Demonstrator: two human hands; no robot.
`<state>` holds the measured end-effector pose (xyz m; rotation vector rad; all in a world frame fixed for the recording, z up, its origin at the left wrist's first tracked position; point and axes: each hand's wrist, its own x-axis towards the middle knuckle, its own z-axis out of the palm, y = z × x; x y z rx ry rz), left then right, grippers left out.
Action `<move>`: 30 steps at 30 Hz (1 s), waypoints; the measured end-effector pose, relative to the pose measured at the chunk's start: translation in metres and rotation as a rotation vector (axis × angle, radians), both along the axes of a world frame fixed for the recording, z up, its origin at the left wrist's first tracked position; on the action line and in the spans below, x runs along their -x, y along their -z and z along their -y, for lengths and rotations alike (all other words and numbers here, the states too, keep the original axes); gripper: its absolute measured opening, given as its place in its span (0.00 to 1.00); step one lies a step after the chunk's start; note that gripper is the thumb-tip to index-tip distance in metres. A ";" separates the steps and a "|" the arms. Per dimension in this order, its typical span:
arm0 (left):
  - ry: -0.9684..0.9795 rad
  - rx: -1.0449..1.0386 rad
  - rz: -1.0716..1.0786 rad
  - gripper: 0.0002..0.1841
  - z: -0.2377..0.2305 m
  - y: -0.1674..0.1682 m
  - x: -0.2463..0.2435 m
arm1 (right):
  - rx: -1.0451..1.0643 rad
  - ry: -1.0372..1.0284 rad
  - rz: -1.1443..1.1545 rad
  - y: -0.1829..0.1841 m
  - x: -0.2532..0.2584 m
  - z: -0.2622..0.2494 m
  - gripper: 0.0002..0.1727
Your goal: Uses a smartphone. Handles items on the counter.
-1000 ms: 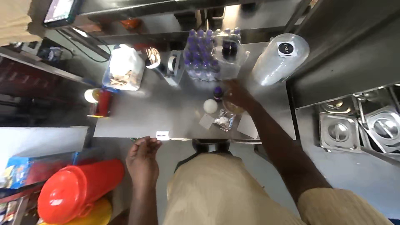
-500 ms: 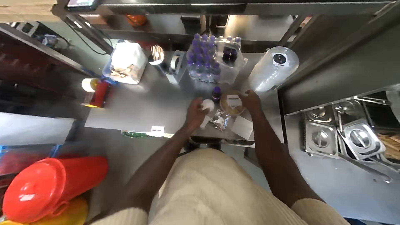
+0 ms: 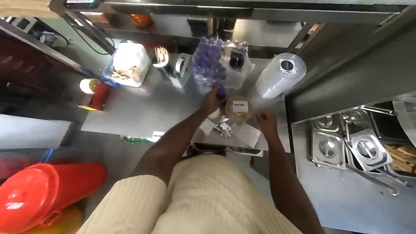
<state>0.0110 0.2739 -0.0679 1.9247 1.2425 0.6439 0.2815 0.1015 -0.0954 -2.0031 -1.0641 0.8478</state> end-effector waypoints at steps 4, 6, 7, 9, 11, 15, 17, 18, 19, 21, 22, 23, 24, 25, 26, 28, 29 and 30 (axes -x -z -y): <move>-0.252 -0.065 0.096 0.32 -0.015 -0.014 0.042 | -0.047 -0.013 0.006 -0.002 -0.002 -0.001 0.17; -0.366 -0.084 0.057 0.33 -0.016 -0.020 0.080 | -0.060 -0.018 0.012 -0.005 -0.004 -0.012 0.17; -0.423 -0.067 0.026 0.33 -0.013 -0.022 0.101 | -0.057 -0.030 0.027 -0.007 -0.004 -0.019 0.17; -0.533 -0.053 -0.063 0.33 -0.008 -0.017 0.141 | -0.034 -0.070 0.062 -0.015 -0.001 -0.035 0.18; -0.604 -0.059 -0.103 0.32 -0.005 -0.009 0.168 | 0.012 -0.118 0.072 -0.025 0.002 -0.054 0.20; -0.676 -0.052 0.039 0.34 -0.013 0.012 0.180 | 0.189 -0.089 0.012 -0.026 0.012 -0.089 0.28; -0.655 -0.047 0.090 0.33 -0.017 0.014 0.175 | 0.261 -0.041 -0.019 -0.023 0.016 -0.102 0.32; -0.643 -0.044 0.095 0.34 -0.017 0.013 0.173 | 0.285 -0.018 -0.005 -0.023 0.019 -0.107 0.33; -0.630 -0.043 0.117 0.35 -0.015 0.012 0.171 | 0.298 0.002 0.028 -0.023 0.023 -0.112 0.33; -0.614 -0.019 0.141 0.39 -0.008 0.007 0.172 | 0.312 0.035 0.091 -0.027 0.030 -0.119 0.32; -0.610 0.012 0.134 0.42 -0.003 0.003 0.175 | 0.315 0.050 0.111 -0.030 0.035 -0.122 0.30; -0.611 0.031 0.126 0.44 0.004 -0.001 0.177 | 0.334 0.060 0.131 -0.032 0.038 -0.125 0.29; -0.621 0.045 0.116 0.44 0.014 -0.005 0.181 | 0.361 0.064 0.161 -0.032 0.041 -0.129 0.28; -0.633 0.048 0.106 0.43 0.025 -0.008 0.186 | 0.390 0.065 0.197 -0.030 0.043 -0.132 0.29; -0.637 0.027 0.098 0.40 0.037 -0.008 0.191 | 0.419 0.069 0.244 -0.029 0.045 -0.136 0.29; -0.620 -0.035 0.090 0.36 0.058 0.000 0.206 | 0.482 0.088 0.327 -0.028 0.051 -0.141 0.27; -0.615 -0.064 0.089 0.35 0.065 0.004 0.213 | 0.494 0.096 0.347 -0.029 0.054 -0.143 0.25; -0.613 -0.078 0.097 0.34 0.069 0.006 0.219 | 0.497 0.098 0.354 -0.029 0.057 -0.146 0.23</move>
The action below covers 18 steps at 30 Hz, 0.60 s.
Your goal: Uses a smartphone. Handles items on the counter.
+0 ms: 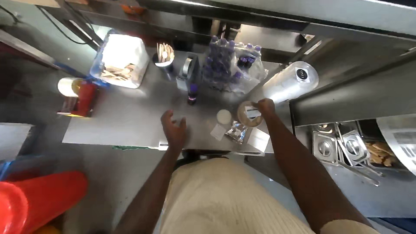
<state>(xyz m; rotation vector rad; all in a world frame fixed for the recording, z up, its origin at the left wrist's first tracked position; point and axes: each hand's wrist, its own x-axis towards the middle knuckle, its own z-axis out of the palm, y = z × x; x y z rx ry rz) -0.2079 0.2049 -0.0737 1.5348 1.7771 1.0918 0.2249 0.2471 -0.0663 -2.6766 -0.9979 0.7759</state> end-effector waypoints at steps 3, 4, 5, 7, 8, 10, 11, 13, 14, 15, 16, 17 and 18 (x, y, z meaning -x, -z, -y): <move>0.047 0.049 0.032 0.35 -0.004 0.003 0.009 | 0.025 -0.015 0.040 -0.001 0.009 -0.005 0.19; 0.078 0.080 0.019 0.36 -0.013 0.004 0.007 | 0.035 -0.007 0.057 -0.003 0.012 -0.007 0.20; 0.112 0.104 -0.002 0.38 -0.025 0.006 0.002 | 0.044 0.013 0.064 -0.006 0.016 -0.009 0.20; 0.193 0.126 -0.039 0.43 -0.051 0.018 -0.011 | 0.063 0.063 0.077 -0.014 0.026 -0.015 0.21; 0.226 0.117 -0.061 0.45 -0.062 0.025 -0.018 | 0.075 0.074 0.097 -0.018 0.031 -0.019 0.21; 0.248 0.101 -0.064 0.48 -0.079 0.037 -0.026 | 0.105 0.043 0.145 -0.030 0.042 -0.025 0.21; 0.248 0.103 -0.054 0.49 -0.083 0.038 -0.029 | 0.092 0.012 0.163 -0.038 0.046 -0.025 0.20; 0.249 0.094 -0.029 0.51 -0.080 0.032 -0.027 | -0.019 -0.023 0.135 -0.057 0.049 -0.018 0.17; 0.261 0.091 -0.002 0.53 -0.075 0.027 -0.021 | -0.098 -0.020 0.083 -0.068 0.046 -0.010 0.19; 0.280 0.089 0.028 0.55 -0.069 0.023 -0.014 | -0.188 -0.010 0.053 -0.077 0.039 0.001 0.22; 0.298 0.087 0.053 0.56 -0.061 0.020 -0.004 | -0.267 -0.002 0.043 -0.083 0.027 0.014 0.25; 0.308 0.098 0.066 0.57 -0.054 0.015 0.008 | -0.327 0.010 0.050 -0.085 0.010 0.028 0.28; 0.298 0.111 0.060 0.56 -0.047 0.010 0.019 | -0.365 0.032 0.063 -0.084 -0.010 0.044 0.29</move>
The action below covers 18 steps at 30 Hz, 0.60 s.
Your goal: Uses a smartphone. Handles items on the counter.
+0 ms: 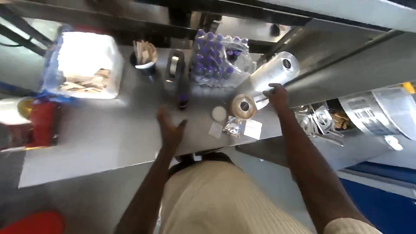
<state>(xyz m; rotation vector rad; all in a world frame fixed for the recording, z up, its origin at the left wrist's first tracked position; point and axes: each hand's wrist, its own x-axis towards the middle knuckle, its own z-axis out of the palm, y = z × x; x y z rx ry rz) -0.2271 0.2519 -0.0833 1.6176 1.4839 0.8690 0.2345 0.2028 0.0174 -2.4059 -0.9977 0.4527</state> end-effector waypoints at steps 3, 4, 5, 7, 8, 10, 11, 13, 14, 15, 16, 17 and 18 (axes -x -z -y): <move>-0.056 0.013 -0.030 0.54 0.018 -0.007 0.039 | -0.026 0.145 -0.038 0.042 -0.068 0.052 0.31; -0.077 0.005 -0.018 0.52 0.025 -0.008 0.055 | -0.009 0.186 -0.049 0.064 -0.087 0.069 0.30; -0.099 0.004 -0.001 0.50 0.029 -0.010 0.069 | 0.027 0.213 -0.050 0.086 -0.103 0.084 0.29; -0.168 0.027 0.012 0.45 0.033 -0.018 0.090 | 0.131 0.225 -0.006 0.121 -0.130 0.097 0.28; -0.213 0.018 -0.004 0.42 0.034 -0.024 0.099 | 0.194 0.221 0.008 0.132 -0.136 0.099 0.28; -0.284 -0.046 -0.035 0.36 0.039 -0.033 0.117 | 0.324 0.219 0.055 0.143 -0.141 0.105 0.29; -0.312 -0.076 -0.063 0.34 0.045 -0.036 0.125 | 0.358 0.212 0.075 0.139 -0.136 0.110 0.31; -0.396 -0.080 -0.160 0.31 0.057 -0.042 0.144 | 0.392 0.135 0.125 0.117 -0.114 0.110 0.37; -0.443 -0.060 -0.197 0.30 0.060 -0.041 0.151 | 0.380 0.088 0.174 0.104 -0.102 0.109 0.39; -0.486 -0.026 -0.234 0.29 0.065 -0.037 0.156 | 0.370 0.031 0.224 0.095 -0.093 0.111 0.41; -0.521 0.027 -0.281 0.29 0.071 -0.033 0.160 | 0.347 -0.013 0.258 0.093 -0.087 0.115 0.42; -0.535 0.110 -0.333 0.28 0.077 -0.030 0.160 | 0.306 -0.045 0.278 0.093 -0.081 0.115 0.43; -0.543 0.219 -0.365 0.28 0.083 -0.028 0.157 | 0.239 -0.072 0.290 0.093 -0.071 0.112 0.43</move>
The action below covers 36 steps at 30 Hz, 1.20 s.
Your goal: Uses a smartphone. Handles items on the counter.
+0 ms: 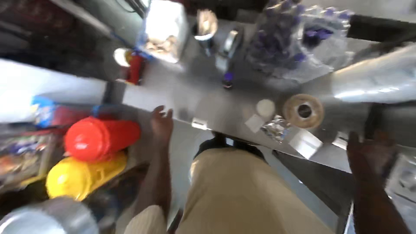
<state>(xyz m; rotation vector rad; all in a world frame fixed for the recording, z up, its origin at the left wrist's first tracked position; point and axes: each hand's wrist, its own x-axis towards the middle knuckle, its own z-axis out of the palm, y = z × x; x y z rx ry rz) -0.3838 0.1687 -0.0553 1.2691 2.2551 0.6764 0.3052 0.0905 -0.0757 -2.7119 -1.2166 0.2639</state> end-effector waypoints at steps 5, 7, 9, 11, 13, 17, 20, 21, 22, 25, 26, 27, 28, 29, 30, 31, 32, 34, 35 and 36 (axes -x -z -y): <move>-0.358 0.394 0.619 0.34 0.045 0.042 -0.044 | -0.225 -0.494 -0.205 -0.017 0.129 -0.018 0.33; -0.466 0.337 0.876 0.33 0.055 0.067 -0.053 | -0.241 -0.672 -0.248 -0.024 0.191 -0.020 0.29; -0.503 0.238 1.011 0.25 0.056 0.082 -0.055 | -0.315 -0.810 -0.311 -0.027 0.246 -0.015 0.25; -0.475 0.250 1.007 0.21 0.055 0.085 -0.055 | -0.350 -0.925 -0.388 -0.029 0.289 -0.012 0.22; -0.426 0.339 0.979 0.18 0.051 0.084 -0.054 | -0.300 -1.010 -0.462 -0.026 0.318 -0.020 0.19; -0.309 0.485 1.075 0.15 0.035 0.066 -0.053 | -0.002 -0.954 -0.707 -0.011 0.351 -0.049 0.17; -0.310 0.420 1.088 0.12 0.017 0.052 -0.052 | 0.242 -0.675 -1.014 -0.003 0.378 -0.066 0.19; -0.323 0.403 1.096 0.12 0.011 0.052 -0.052 | 0.333 -0.548 -1.122 -0.002 0.389 -0.072 0.21; -0.336 0.399 1.117 0.11 0.006 0.052 -0.053 | 0.416 -0.419 -1.220 -0.001 0.400 -0.076 0.25; -0.431 0.395 1.102 0.09 -0.007 0.043 -0.063 | 0.602 -0.112 -1.378 0.007 0.429 -0.083 0.38; -0.450 0.388 1.081 0.08 -0.009 0.036 -0.068 | 0.641 -0.044 -1.430 0.010 0.434 -0.084 0.42; -0.453 0.372 1.065 0.08 -0.012 0.029 -0.073 | 0.664 0.014 -1.486 0.013 0.439 -0.085 0.44; -0.431 0.342 1.055 0.07 -0.013 0.019 -0.077 | 0.673 0.065 -1.546 0.017 0.443 -0.086 0.46; -0.382 0.307 1.038 0.07 -0.014 0.008 -0.082 | 0.675 0.108 -1.622 0.021 0.444 -0.086 0.47; -0.318 0.273 1.012 0.07 -0.014 -0.005 -0.086 | 0.675 0.150 -1.707 0.023 0.444 -0.088 0.47; -0.255 0.241 0.987 0.07 -0.013 -0.018 -0.090 | 0.664 0.183 -1.803 0.022 0.443 -0.089 0.46; -0.187 0.215 0.967 0.08 -0.012 -0.032 -0.095 | 0.627 0.198 -1.898 0.015 0.438 -0.092 0.43; -0.008 0.184 0.915 0.09 -0.003 -0.053 -0.103 | 0.453 0.137 -2.028 -0.009 0.418 -0.099 0.34; 0.101 0.171 0.892 0.10 0.002 -0.059 -0.106 | 0.325 0.090 -2.029 -0.021 0.405 -0.100 0.27; 0.193 0.168 0.879 0.11 0.005 -0.061 -0.112 | 0.207 0.064 -1.994 -0.030 0.390 -0.100 0.21</move>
